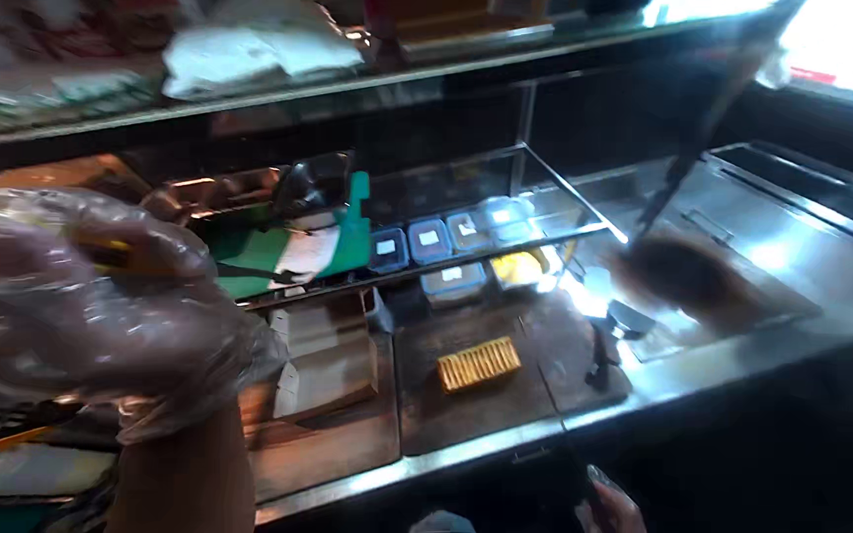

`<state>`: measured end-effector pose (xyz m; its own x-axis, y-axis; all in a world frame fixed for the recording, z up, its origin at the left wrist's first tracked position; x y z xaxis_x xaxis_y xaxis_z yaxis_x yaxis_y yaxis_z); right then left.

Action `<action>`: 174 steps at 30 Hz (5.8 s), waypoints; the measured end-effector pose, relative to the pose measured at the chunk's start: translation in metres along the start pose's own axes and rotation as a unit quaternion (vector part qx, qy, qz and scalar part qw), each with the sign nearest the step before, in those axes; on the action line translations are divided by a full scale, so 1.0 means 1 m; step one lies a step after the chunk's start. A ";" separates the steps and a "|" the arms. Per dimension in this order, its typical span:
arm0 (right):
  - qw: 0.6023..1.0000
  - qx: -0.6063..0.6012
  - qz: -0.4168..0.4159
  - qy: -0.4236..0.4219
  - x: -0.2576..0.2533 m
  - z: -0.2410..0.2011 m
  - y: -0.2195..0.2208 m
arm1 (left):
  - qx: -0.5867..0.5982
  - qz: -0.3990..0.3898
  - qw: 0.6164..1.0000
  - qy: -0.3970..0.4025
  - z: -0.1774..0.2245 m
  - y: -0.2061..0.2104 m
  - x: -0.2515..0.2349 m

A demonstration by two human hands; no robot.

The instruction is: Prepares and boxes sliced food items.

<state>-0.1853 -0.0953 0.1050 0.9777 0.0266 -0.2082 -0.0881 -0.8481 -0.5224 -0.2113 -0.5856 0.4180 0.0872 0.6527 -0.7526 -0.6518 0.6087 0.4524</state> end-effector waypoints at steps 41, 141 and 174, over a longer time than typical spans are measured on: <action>0.946 0.227 -0.215 0.092 -0.071 -0.004 0.105 | 0.017 -0.119 0.910 -0.397 -0.198 0.166 0.313; 0.945 0.237 -0.209 0.081 -0.025 0.023 0.133 | 0.018 -0.083 0.901 -0.426 -0.204 0.136 0.303; 0.978 0.133 -0.150 0.058 0.031 -0.012 0.058 | 0.027 -0.169 0.865 -0.471 -0.167 0.158 0.243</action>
<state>-0.1577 -0.1501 0.0780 0.9806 0.1810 0.0746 0.1755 -0.6435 -0.7451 -0.4186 -0.4063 0.2267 0.8583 0.4957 -0.1327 -0.4355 0.8404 0.3227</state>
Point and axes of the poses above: each hand's wrist, its own x-axis away from the middle knuckle, its own y-axis out of the palm, z = x × y, the point moved 6 cm from there along -x, towards the middle knuckle, and after that the axes turned 15 degrees about z, right-handed, at the moved point
